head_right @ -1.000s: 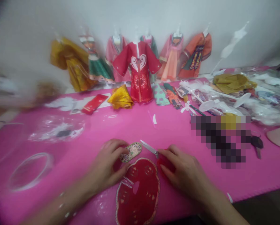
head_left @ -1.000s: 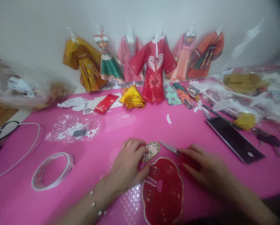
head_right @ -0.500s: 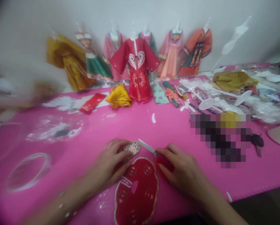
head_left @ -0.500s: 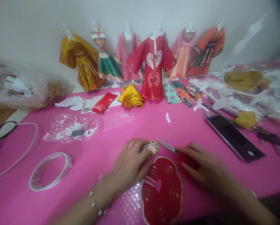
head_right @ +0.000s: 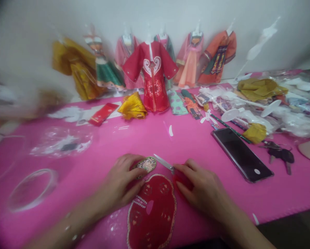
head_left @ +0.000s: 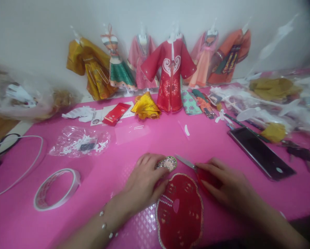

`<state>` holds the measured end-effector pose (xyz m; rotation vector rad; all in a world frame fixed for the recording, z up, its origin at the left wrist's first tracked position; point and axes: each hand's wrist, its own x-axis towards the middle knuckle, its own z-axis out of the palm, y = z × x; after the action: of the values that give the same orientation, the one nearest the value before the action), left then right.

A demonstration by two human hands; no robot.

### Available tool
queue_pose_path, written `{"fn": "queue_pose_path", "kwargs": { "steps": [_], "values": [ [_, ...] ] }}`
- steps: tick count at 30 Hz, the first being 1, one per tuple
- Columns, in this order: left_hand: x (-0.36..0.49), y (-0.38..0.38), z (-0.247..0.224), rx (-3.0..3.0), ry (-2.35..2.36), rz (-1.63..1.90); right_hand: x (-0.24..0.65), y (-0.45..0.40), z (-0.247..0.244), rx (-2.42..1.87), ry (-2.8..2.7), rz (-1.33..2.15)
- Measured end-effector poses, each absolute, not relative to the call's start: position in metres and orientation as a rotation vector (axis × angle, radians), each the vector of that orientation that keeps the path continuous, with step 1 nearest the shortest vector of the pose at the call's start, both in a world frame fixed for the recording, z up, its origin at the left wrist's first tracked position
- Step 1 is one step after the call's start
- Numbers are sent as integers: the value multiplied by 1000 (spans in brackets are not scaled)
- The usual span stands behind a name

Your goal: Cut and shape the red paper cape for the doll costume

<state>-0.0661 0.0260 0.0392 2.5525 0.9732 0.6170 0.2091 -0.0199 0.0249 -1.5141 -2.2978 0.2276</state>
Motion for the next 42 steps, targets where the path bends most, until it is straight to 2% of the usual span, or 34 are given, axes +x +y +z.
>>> {"fn": "queue_pose_path", "kwargs": {
  "steps": [16, 24, 30, 39, 42],
  "values": [
    [-68, 26, 37, 2518, 1084, 675, 213, -21, 26, -1483, -2345, 325],
    [-67, 28, 36, 2473, 1116, 697, 204, -28, 55, -1508, -2546, 512],
    [-65, 26, 34, 2473, 1173, 711, 192, -27, 70, -1553, -2604, 422],
    [-65, 26, 33, 2509, 1195, 720, 185, -21, 77, -1644, -2668, 544],
    [-65, 26, 33, 2515, 1199, 708, 185, -22, 76, -1565, -2645, 426]
  ]
}}
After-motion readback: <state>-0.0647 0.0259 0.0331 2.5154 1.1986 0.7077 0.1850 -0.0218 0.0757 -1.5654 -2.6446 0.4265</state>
